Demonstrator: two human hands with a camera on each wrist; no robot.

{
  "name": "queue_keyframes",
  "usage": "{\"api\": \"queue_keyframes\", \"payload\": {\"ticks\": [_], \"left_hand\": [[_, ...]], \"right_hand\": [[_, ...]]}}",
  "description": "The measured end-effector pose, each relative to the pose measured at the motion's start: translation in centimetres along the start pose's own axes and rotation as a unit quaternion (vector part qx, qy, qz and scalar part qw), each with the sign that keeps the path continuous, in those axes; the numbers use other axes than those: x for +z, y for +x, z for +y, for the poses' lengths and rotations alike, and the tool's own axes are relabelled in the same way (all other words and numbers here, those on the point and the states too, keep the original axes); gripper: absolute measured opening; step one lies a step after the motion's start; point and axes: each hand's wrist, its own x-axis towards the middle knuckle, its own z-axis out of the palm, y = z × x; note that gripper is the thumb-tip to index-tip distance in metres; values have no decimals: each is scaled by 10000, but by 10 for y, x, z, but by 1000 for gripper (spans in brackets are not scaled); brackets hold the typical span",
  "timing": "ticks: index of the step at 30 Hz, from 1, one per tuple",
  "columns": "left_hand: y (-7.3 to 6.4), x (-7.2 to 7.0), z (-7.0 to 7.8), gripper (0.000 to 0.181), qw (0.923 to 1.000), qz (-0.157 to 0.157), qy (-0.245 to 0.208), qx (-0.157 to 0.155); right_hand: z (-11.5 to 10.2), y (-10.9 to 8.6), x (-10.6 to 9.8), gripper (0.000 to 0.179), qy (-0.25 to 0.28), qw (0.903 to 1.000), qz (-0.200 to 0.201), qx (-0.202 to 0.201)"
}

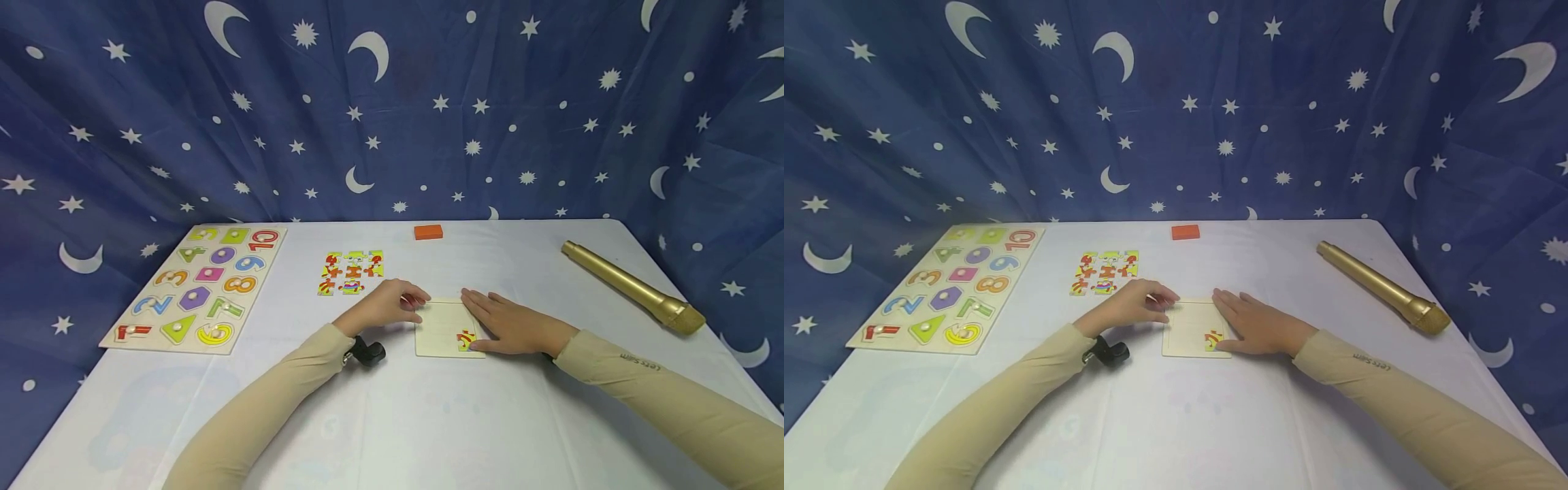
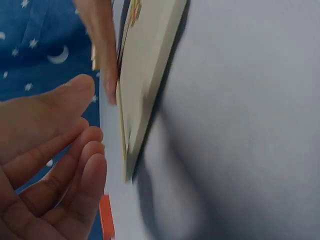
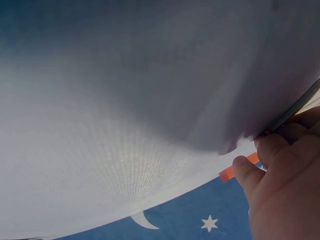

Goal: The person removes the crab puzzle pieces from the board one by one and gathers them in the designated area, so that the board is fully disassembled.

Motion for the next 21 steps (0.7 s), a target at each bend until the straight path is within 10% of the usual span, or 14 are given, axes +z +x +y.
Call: {"api": "queue_keyframes", "payload": {"ticks": [9,21], "left_hand": [[21,24,27,34,9934,-872,587,454],[27,42,38,22,9914,-957,842,310]], "right_hand": [[2,0,1,98,93,9999,36,-12],[3,-1,2,107,174,9998,122,-6]]}}
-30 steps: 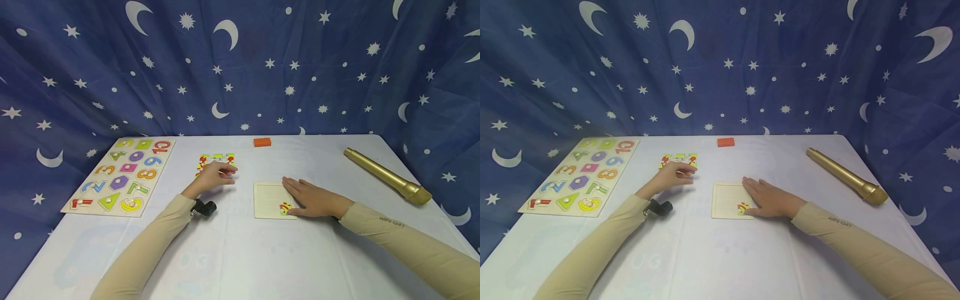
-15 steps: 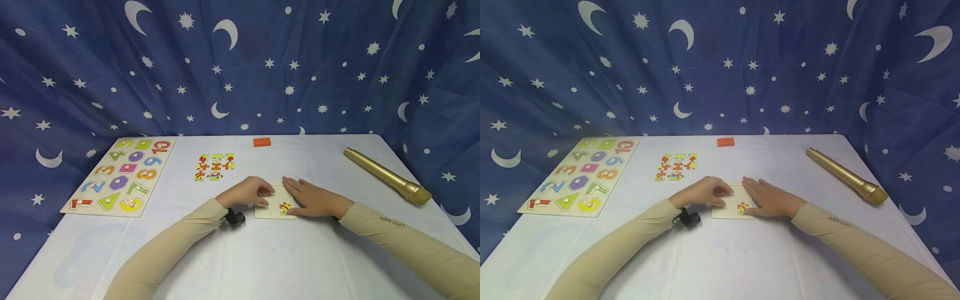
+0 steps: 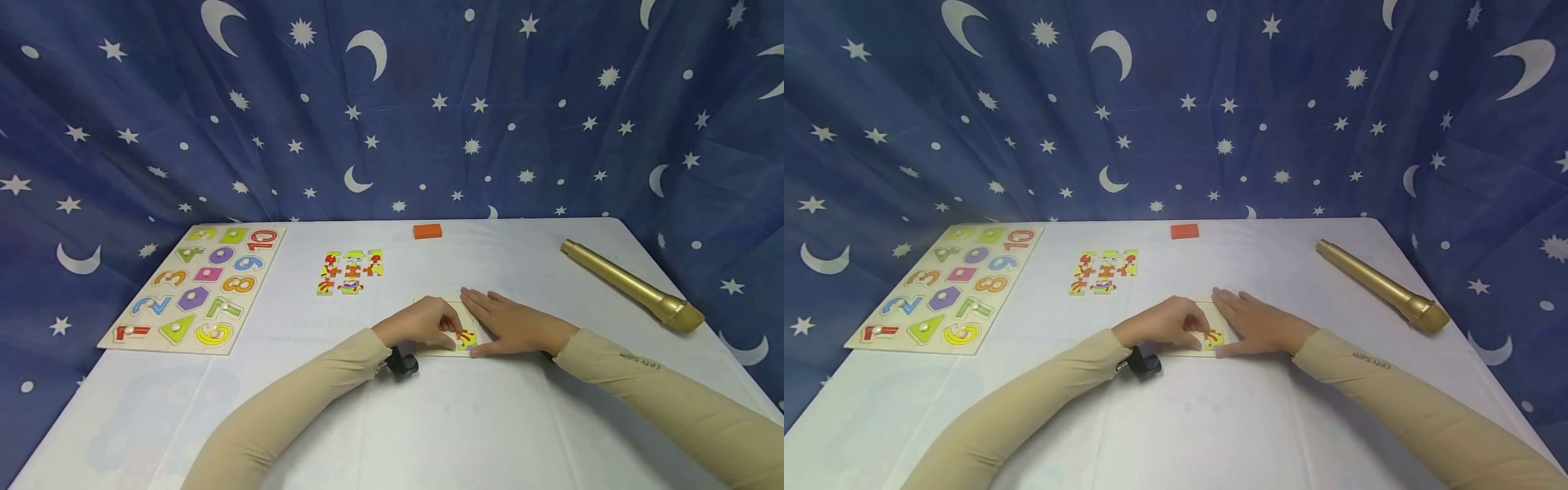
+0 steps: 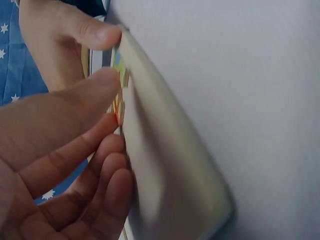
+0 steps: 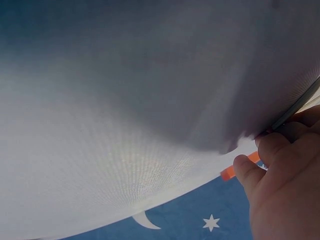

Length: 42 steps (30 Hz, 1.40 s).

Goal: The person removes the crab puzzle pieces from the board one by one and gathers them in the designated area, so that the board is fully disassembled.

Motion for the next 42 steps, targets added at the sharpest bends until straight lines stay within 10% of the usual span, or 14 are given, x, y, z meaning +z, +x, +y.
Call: {"api": "queue_keyframes", "payload": {"ticks": [42], "left_hand": [[-9,4,-6,26,9860,752,-1103,-1001]], "right_hand": [[-2,1,0,108,-56,10000,-53,-24]]}}
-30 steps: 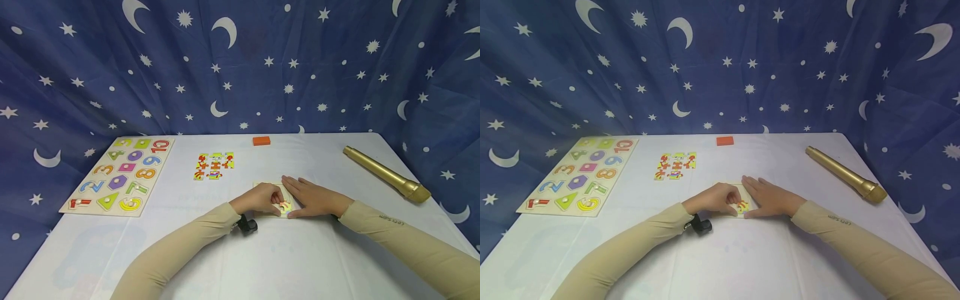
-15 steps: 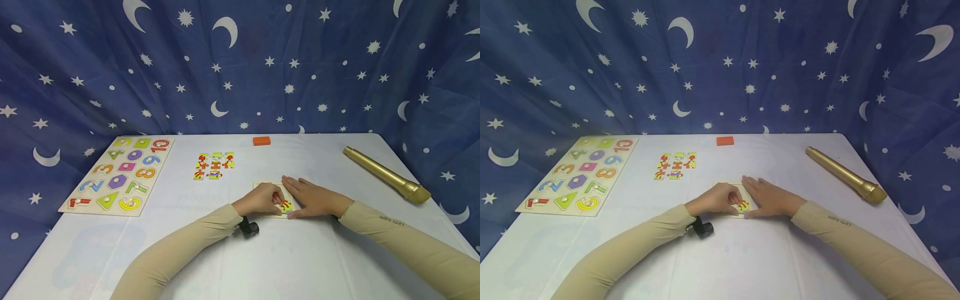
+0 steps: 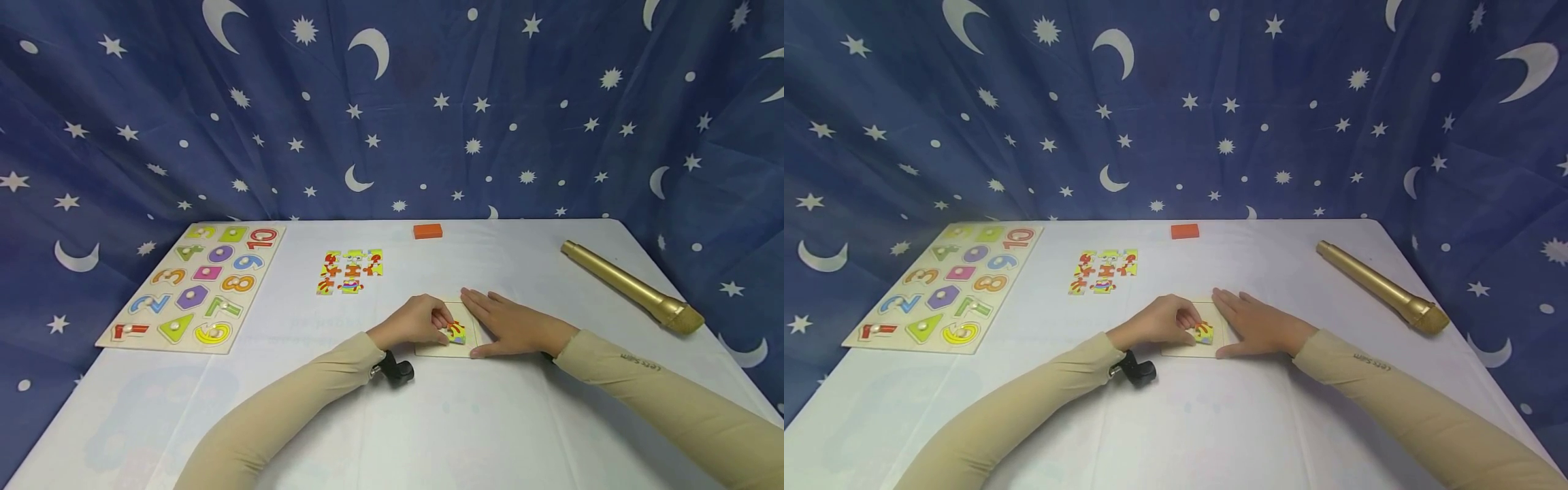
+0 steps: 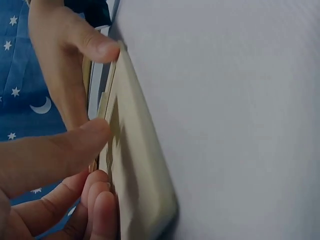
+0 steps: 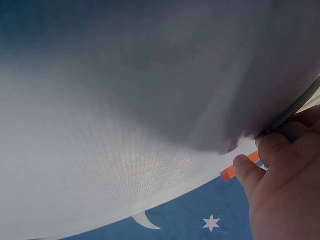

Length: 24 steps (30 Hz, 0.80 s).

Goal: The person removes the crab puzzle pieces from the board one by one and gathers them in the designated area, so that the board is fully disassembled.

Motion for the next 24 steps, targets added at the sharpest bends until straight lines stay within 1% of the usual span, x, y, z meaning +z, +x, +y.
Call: {"api": "queue_keyframes", "payload": {"ticks": [5,10,14,18,20,24], "left_hand": [[-4,-9,-6,26,9999,143,-54,-35],[-10,-22,-14,27,9988,365,-331,-23],[-17,-35,-23,27,9965,611,-571,-74],[-23,-49,-34,28,9933,848,-757,-217],[-26,-57,-40,30,9917,960,-816,-267],[-30,-74,-53,33,9885,1241,-789,-362]], "right_hand": [[-1,-1,-1,108,15,10000,15,-39],[-2,-2,-3,107,43,9999,59,-75],[-3,-2,-3,107,77,10000,18,-49],[-2,-2,-2,107,49,10000,-15,-20],[-2,-2,-2,106,43,10000,28,-57],[-3,-3,-3,105,84,9998,110,-139]]}}
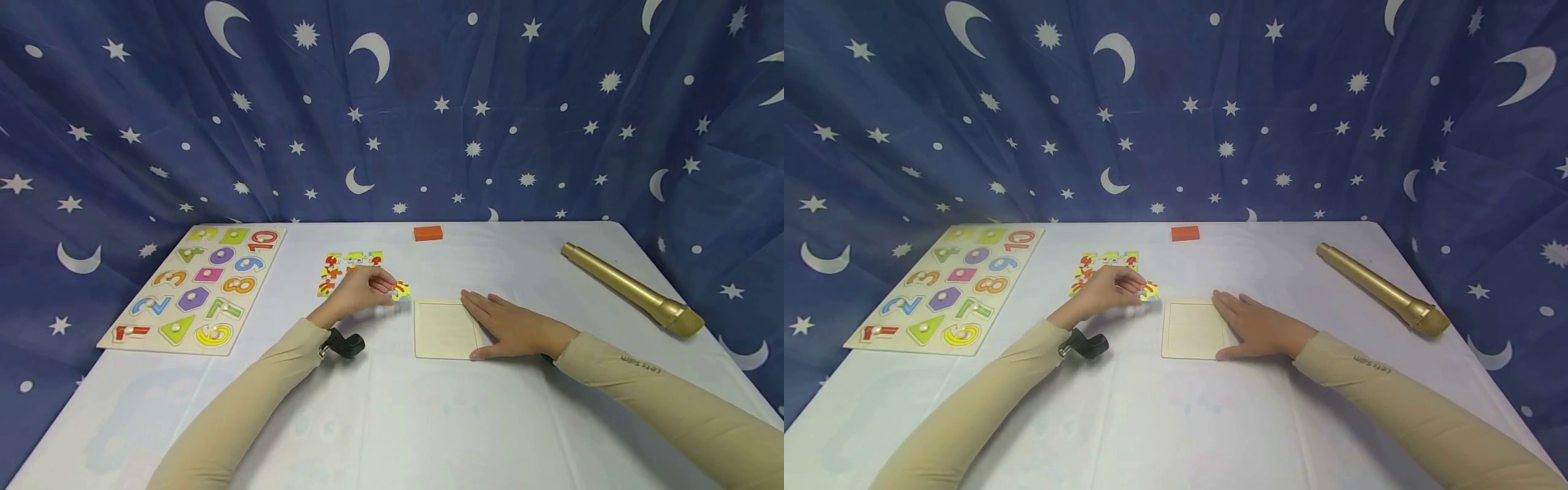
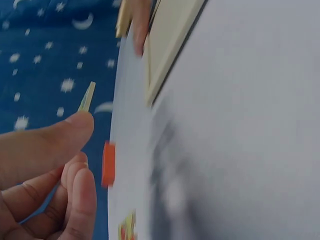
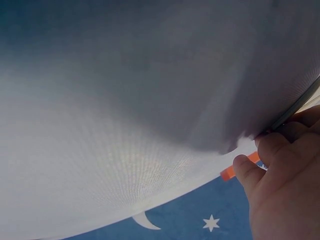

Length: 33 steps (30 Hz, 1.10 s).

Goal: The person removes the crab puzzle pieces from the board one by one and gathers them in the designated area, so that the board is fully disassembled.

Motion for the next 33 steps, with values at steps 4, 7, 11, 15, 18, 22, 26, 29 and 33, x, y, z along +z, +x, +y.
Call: {"api": "queue_keyframes", "payload": {"ticks": [4,7,11,15,18,22,26,29,33], "left_hand": [[1,-17,-11,33,9996,255,33,-101],[2,-26,-18,32,9992,335,165,-138],[2,-32,-27,31,9984,335,421,-185],[2,-35,-32,31,9973,328,635,-192],[4,-35,-35,31,9961,341,791,-199],[6,-35,-37,31,9955,318,861,-226],[8,-33,-35,31,9958,250,852,-219],[8,-32,-33,30,9959,222,828,-288],[11,-29,-33,29,9956,245,817,-387]], "right_hand": [[0,0,0,106,22,10000,-29,45],[0,-1,-1,106,30,10000,-24,79],[0,0,0,106,32,9999,-33,110],[0,0,0,107,62,9999,-67,140],[0,0,0,107,67,9998,-83,142],[1,0,1,107,59,9999,-80,135],[1,1,1,107,61,9999,-62,118],[1,1,1,106,57,9999,-47,101],[0,0,0,105,85,9999,-51,95]]}}
